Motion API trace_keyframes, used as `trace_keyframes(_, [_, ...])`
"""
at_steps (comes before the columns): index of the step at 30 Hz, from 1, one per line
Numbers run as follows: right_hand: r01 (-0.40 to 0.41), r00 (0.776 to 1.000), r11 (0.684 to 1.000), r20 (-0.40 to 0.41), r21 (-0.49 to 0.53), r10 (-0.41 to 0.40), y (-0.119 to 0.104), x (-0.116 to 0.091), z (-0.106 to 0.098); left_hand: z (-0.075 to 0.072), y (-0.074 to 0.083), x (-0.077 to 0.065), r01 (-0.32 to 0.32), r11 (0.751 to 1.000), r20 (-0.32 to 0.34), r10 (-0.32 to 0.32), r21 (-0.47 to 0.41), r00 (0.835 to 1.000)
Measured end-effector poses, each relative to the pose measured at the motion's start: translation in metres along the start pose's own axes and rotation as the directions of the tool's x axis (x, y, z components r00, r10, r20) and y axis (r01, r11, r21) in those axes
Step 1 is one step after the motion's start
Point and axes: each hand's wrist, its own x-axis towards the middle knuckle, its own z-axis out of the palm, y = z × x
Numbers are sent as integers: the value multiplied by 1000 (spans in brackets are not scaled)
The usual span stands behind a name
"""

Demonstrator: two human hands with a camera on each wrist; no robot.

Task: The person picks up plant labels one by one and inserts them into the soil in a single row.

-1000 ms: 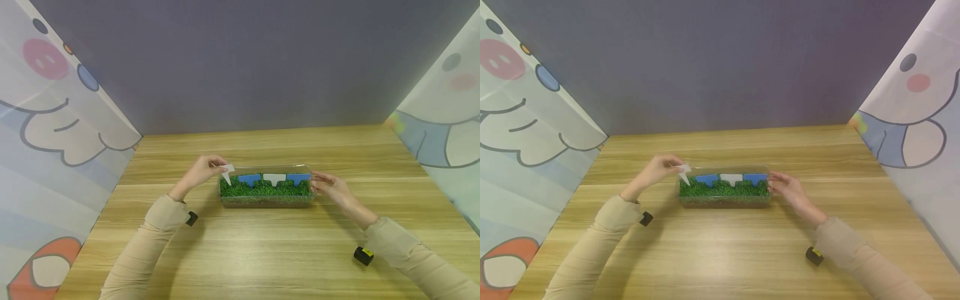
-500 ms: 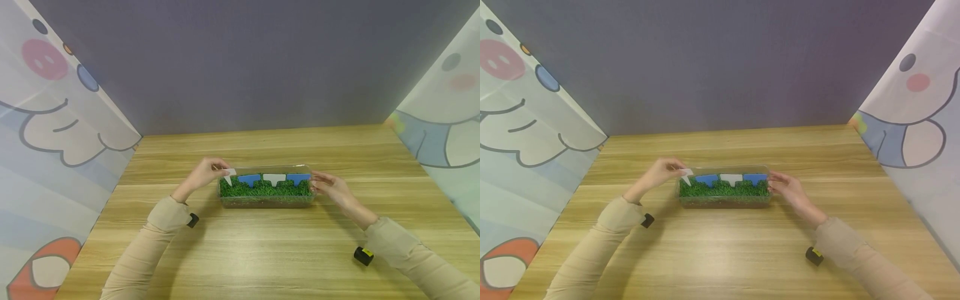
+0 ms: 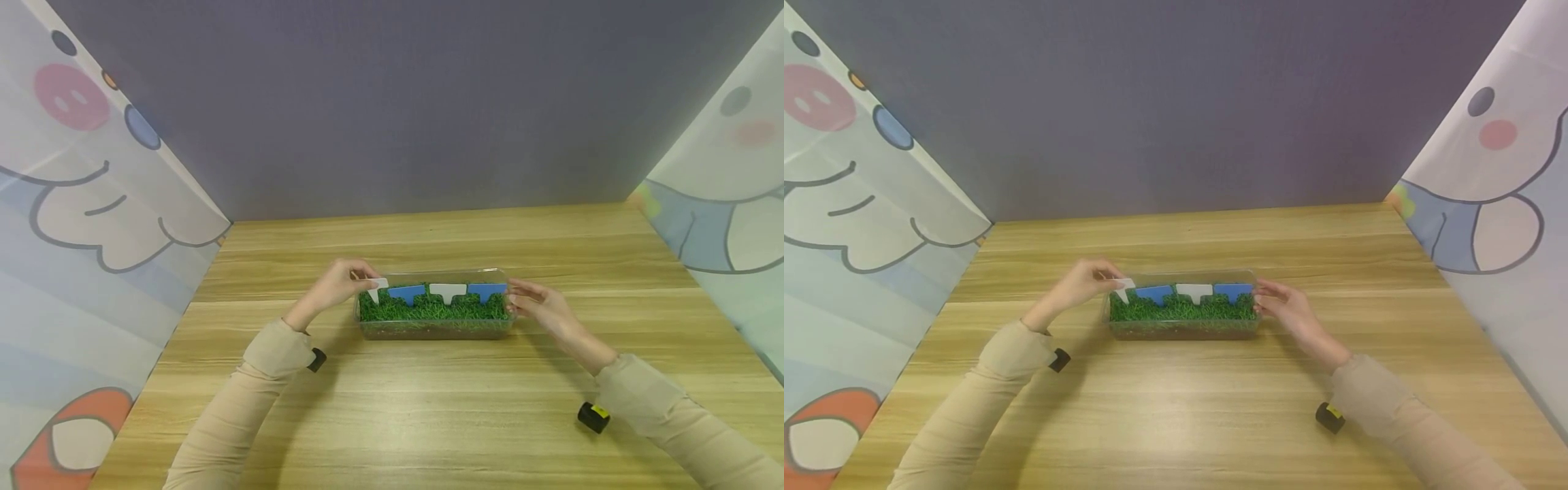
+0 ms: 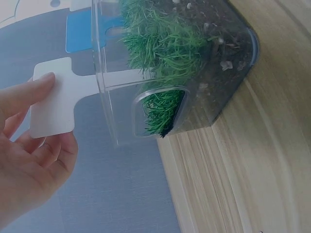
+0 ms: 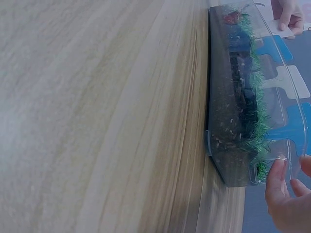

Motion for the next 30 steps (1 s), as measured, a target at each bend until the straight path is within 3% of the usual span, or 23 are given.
trace_keyframes(11, [-10,1000,1000,-9,-22,10,2,1,-1,-1,-2,2,-51,998,-14,52,44,999])
trace_keyframes(30, [-17,1000,1000,-1,8,17,2,2,-1,-1,0,2,-33,999,37,32,27,999])
